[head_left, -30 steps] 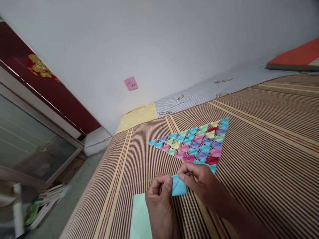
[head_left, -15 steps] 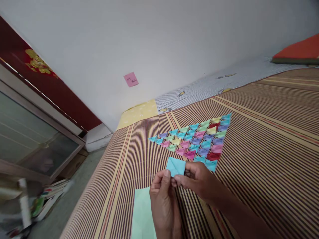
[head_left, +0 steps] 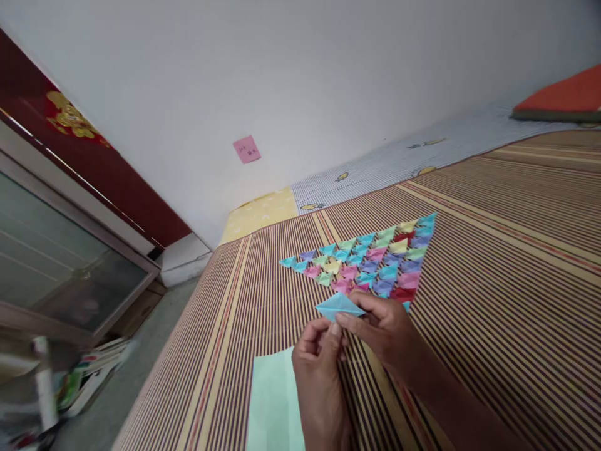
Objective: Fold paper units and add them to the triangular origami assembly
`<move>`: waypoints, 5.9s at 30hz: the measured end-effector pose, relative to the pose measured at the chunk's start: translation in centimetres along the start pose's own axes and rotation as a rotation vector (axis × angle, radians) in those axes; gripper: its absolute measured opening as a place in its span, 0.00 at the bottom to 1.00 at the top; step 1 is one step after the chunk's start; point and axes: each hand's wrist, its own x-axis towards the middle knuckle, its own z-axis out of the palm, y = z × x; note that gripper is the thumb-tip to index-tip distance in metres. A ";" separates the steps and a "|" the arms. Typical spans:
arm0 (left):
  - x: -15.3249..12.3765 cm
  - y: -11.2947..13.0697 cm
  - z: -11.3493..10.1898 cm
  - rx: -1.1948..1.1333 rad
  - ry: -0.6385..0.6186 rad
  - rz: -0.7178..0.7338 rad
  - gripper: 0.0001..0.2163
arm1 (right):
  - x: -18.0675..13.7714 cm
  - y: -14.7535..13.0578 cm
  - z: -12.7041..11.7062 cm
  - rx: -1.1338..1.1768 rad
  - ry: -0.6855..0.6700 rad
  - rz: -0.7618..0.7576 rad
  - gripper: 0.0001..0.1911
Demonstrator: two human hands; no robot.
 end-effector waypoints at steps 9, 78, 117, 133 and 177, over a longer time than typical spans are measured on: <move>0.2 1.6 -1.4 0.116 -0.026 0.116 0.09 | -0.4 -0.8 0.3 -0.330 -0.052 -0.235 0.10; -0.3 2.0 -1.6 0.403 0.002 0.361 0.03 | 0.4 -0.3 -1.0 0.513 -0.053 0.246 0.15; 0.4 2.5 -4.3 0.286 -0.180 0.104 0.10 | -0.1 -1.2 -1.5 0.129 -0.139 -0.071 0.05; 0.5 2.9 -4.2 0.187 -0.216 0.164 0.05 | -0.2 -1.7 -0.6 -0.124 -0.084 -0.368 0.06; -0.1 1.7 -1.5 0.291 0.158 0.333 0.08 | -0.9 -1.5 2.0 -0.134 0.113 -0.113 0.09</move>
